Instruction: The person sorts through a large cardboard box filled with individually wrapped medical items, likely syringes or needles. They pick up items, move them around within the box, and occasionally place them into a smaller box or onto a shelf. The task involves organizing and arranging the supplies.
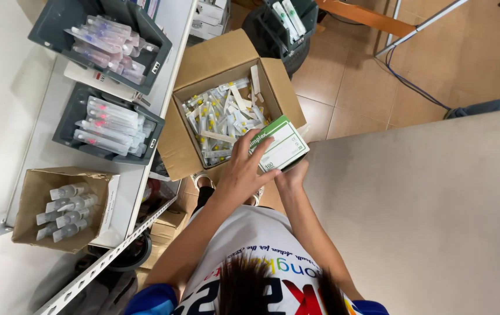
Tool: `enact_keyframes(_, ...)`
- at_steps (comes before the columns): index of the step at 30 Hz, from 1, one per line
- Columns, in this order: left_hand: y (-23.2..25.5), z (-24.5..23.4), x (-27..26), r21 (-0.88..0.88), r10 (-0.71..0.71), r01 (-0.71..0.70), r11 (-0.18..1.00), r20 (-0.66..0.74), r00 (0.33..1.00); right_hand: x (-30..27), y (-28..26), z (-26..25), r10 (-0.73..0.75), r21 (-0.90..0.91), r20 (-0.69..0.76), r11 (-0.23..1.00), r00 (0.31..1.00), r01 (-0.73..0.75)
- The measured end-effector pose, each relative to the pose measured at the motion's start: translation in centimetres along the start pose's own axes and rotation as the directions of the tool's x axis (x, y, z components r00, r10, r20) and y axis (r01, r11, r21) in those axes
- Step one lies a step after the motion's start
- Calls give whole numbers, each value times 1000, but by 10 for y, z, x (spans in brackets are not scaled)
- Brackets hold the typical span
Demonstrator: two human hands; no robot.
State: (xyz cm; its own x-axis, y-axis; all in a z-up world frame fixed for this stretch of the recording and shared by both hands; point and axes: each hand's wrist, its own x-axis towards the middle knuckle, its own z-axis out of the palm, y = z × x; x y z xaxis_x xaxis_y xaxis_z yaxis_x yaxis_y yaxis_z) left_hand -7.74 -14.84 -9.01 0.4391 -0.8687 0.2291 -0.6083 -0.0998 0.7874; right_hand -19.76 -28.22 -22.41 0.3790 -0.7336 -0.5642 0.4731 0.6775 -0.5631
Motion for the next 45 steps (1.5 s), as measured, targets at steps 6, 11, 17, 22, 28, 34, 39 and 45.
enact_keyframes(6,0,10,-2,298,210,-174,938,-93,973,17,8,-19,-72,23,-45,997,996,73)
enact_keyframes(11,-9,-1,-3,324,301,-260,910,-82,950,15,8,-16,-58,44,0,997,998,57)
enact_keyframes(17,-13,-16,5,371,369,-314,874,-85,926,7,6,5,26,117,89,993,996,-36)
enact_keyframes(22,-19,-4,10,420,408,-344,840,-72,910,9,1,7,5,162,136,986,991,-27)
enact_keyframes(28,-5,-3,17,345,356,-347,872,39,934,-5,-14,15,2,182,99,983,995,-20)
enact_keyframes(34,12,1,28,198,361,-362,911,41,931,-13,-27,7,14,195,155,980,988,-45)
enact_keyframes(39,13,29,32,95,399,-402,911,49,916,-15,-37,-12,-33,238,5,971,999,31)
enact_keyframes(45,37,48,44,25,484,-484,875,-42,874,-33,-57,-26,-55,306,-40,950,998,64)
